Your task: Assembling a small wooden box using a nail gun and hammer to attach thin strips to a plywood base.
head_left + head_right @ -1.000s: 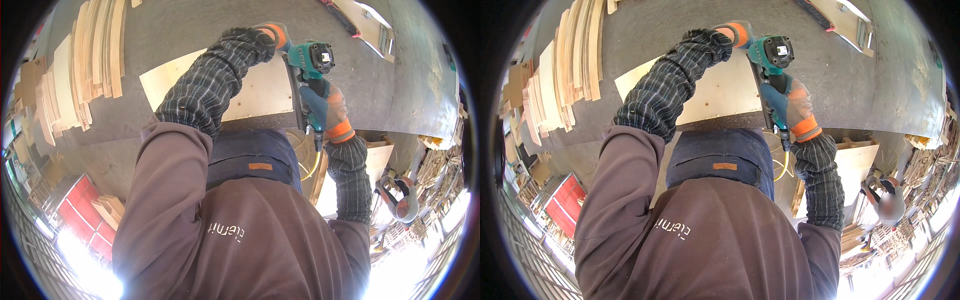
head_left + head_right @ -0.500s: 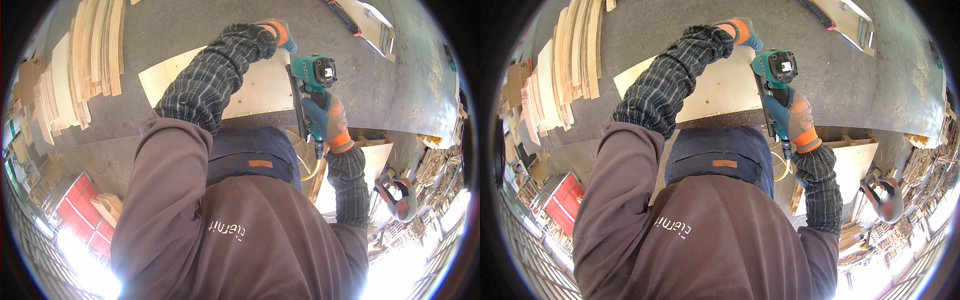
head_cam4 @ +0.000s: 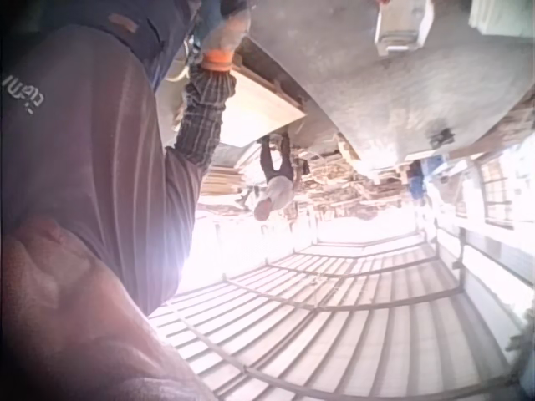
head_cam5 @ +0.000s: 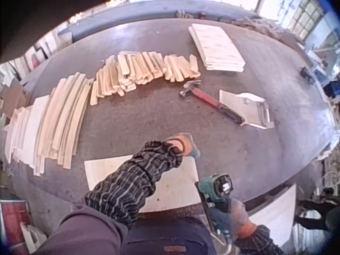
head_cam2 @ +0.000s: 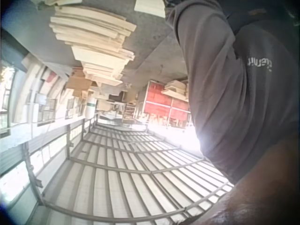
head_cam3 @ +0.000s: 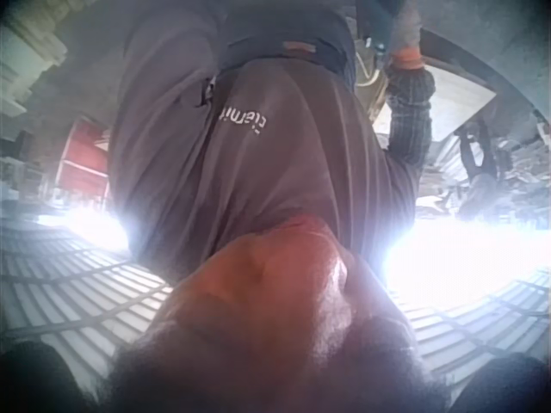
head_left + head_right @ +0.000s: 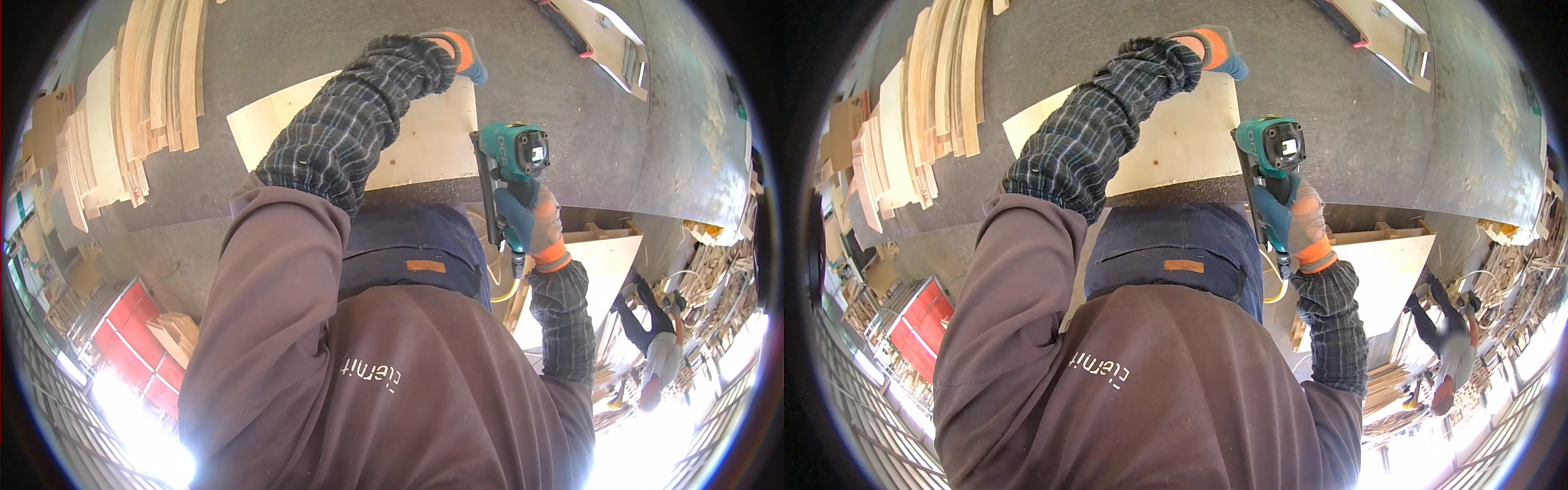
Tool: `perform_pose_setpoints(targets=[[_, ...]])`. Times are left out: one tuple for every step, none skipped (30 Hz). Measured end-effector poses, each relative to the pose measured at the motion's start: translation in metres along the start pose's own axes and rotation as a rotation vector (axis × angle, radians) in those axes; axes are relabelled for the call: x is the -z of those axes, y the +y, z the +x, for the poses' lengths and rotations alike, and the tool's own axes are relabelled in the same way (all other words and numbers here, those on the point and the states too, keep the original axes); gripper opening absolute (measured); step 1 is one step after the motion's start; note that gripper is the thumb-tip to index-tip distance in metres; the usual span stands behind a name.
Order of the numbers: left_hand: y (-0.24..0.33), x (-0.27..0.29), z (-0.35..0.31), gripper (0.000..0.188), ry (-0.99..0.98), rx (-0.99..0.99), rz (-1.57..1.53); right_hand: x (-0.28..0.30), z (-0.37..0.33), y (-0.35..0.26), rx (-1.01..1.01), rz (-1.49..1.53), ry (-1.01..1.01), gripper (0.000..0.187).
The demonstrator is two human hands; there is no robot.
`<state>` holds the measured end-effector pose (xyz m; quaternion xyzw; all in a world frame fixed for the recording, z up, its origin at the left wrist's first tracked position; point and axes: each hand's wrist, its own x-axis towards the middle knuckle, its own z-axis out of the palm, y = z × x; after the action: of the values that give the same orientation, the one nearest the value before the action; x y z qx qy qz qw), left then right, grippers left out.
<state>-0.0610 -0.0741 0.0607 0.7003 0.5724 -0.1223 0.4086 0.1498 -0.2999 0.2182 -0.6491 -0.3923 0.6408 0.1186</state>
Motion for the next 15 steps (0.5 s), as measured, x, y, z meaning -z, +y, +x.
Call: perform_pose_setpoints(targets=[[-0.002,-0.004,0.004,0.043,0.021,-0.07,0.046,0.0,-0.001,-0.001,-0.002,0.017,0.004,0.028],[-0.006,-0.007,0.006,0.042,0.044,-0.135,0.095,0.0,-0.002,-0.002,-0.001,0.034,0.002,0.028],[-0.011,-0.011,0.011,0.042,0.047,-0.128,0.097,0.001,-0.003,-0.003,0.003,0.034,-0.004,0.028],[-0.014,-0.015,0.017,0.042,0.067,-0.02,0.08,0.004,-0.005,-0.004,0.043,-0.012,-0.01,0.028],[-0.009,-0.017,0.022,0.043,0.085,0.073,0.065,0.011,-0.009,-0.004,0.08,-0.056,0.0,0.028],[-0.009,-0.016,0.02,0.043,0.088,0.068,0.068,0.018,-0.012,0.001,0.083,-0.054,0.005,0.028],[-0.011,-0.015,0.014,0.041,0.065,0.007,0.116,0.026,-0.015,0.011,0.083,-0.08,0.087,0.028],[-0.008,-0.008,0.005,0.04,0.05,-0.054,0.168,0.035,-0.015,0.017,0.091,-0.104,0.17,0.028],[-0.008,-0.007,0.005,0.04,0.064,-0.058,0.176,0.045,-0.011,0.021,0.106,-0.103,0.177,0.028],[-0.008,-0.008,0.003,0.042,0.035,-0.04,0.177,0.057,-0.004,0.025,0.118,-0.138,0.243,0.029],[-0.005,-0.005,0.0,0.043,0.008,-0.025,0.181,0.069,0.004,0.032,0.132,-0.171,0.314,0.029],[0.006,-0.001,-0.014,0.044,0.131,-0.041,0.128,0.088,0.022,0.054,0.194,-0.246,0.377,0.03],[0.02,0.003,-0.033,0.046,0.248,-0.05,0.089,0.106,0.033,0.06,0.213,-0.223,0.398,0.03],[0.017,-0.004,-0.042,0.05,0.414,-0.093,0.027,0.115,0.046,0.056,0.285,-0.458,0.455,0.033],[0.012,-0.012,-0.048,0.055,0.575,-0.141,-0.036,0.125,0.058,0.053,0.352,-0.694,0.517,0.035]])
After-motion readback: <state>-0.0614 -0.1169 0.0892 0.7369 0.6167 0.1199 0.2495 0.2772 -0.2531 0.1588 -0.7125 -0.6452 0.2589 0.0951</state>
